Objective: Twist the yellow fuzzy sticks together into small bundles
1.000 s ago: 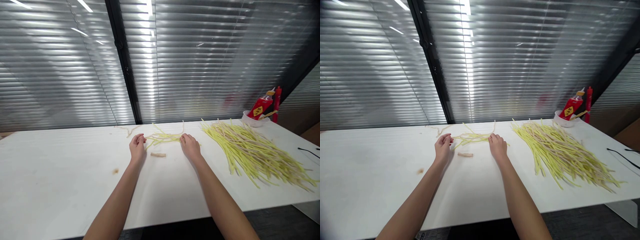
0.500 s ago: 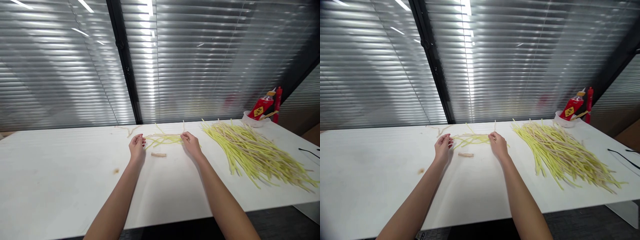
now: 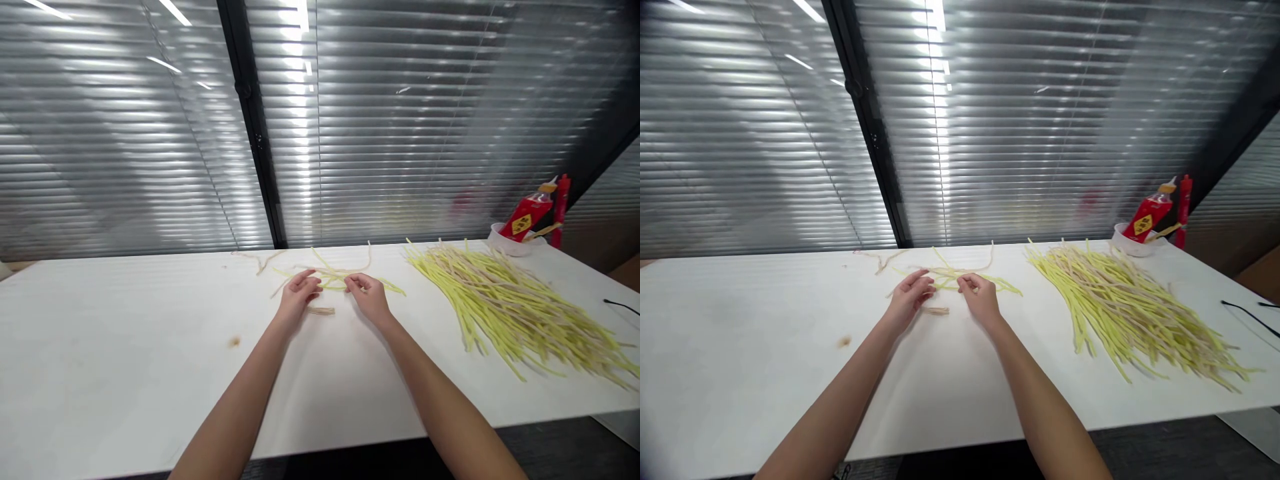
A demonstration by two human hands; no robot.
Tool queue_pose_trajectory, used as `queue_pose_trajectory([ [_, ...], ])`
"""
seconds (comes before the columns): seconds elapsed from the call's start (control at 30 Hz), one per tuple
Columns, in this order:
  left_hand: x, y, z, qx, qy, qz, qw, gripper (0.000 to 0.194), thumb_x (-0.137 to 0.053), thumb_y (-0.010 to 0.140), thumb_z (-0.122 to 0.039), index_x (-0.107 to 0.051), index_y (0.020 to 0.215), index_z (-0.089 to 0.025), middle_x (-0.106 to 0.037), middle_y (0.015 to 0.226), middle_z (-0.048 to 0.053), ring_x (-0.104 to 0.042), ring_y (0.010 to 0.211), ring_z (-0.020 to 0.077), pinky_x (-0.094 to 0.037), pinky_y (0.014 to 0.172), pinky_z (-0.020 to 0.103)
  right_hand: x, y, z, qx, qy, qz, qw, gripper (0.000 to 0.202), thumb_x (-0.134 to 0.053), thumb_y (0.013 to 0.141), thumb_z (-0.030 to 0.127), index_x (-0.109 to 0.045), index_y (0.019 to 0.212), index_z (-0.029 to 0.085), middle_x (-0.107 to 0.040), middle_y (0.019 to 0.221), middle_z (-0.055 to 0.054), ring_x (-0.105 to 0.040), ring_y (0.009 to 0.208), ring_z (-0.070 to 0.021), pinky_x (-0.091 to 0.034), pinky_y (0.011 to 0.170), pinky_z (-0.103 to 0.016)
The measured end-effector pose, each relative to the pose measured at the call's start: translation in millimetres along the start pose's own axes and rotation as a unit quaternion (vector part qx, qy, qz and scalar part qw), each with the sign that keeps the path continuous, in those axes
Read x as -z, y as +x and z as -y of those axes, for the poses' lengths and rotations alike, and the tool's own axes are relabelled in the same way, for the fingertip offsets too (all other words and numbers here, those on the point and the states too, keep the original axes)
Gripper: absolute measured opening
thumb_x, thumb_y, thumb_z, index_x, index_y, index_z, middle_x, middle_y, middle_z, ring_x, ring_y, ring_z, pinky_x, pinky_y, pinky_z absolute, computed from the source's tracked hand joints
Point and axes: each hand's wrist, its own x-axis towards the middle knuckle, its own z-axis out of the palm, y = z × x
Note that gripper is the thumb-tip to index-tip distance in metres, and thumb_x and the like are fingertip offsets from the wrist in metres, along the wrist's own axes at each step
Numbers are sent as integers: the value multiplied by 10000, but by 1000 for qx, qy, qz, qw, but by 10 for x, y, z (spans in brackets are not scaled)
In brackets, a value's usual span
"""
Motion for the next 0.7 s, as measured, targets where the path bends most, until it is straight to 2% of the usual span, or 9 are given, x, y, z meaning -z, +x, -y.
queue_pose_trajectory([
  [0.1, -75, -41, 93, -15, 63, 49, 997, 377, -707, 672, -427, -666, 930, -155, -661, 964, 94, -620, 723, 140, -494, 717, 286, -111, -60, 22, -10, 38, 49, 998, 248, -560, 789, 401, -660, 772, 175, -665, 674, -33, -623, 649, -163, -472, 608, -257],
  [0.2, -98, -61, 125, -48, 74, 50, 995, 316, -684, 693, -434, -684, 828, -149, -659, 1008, 103, -605, 714, 135, -499, 737, 301, -165, -104, 37, -14, 59, 90, 994, 237, -570, 790, 393, -665, 797, 177, -672, 689, -34, -635, 659, -164, -482, 617, -261],
  [0.37, -86, -53, 112, -71, 79, 29, 994, 259, -687, 701, -408, -689, 765, -156, -675, 960, 82, -613, 734, 144, -497, 742, 300, -167, -138, 37, 3, 35, 92, 995, 249, -597, 778, 376, -661, 934, 192, -676, 687, -22, -638, 705, -175, -482, 658, -275],
  [0.6, -83, -58, 100, -48, 56, 17, 997, 259, -700, 681, -395, -656, 743, -147, -663, 1002, 84, -620, 727, 135, -491, 700, 280, -181, -142, 15, 20, 29, 102, 994, 224, -584, 791, 372, -664, 910, 199, -679, 706, -11, -628, 716, -167, -476, 708, -285],
  [0.7, -81, -57, 99, -32, 36, 7, 999, 265, -724, 653, -380, -644, 760, -152, -673, 923, 70, -618, 706, 129, -483, 674, 264, -188, -146, 9, 14, 40, 101, 994, 215, -597, 783, 361, -660, 907, 198, -679, 704, -11, -629, 712, -165, -476, 692, -278],
])
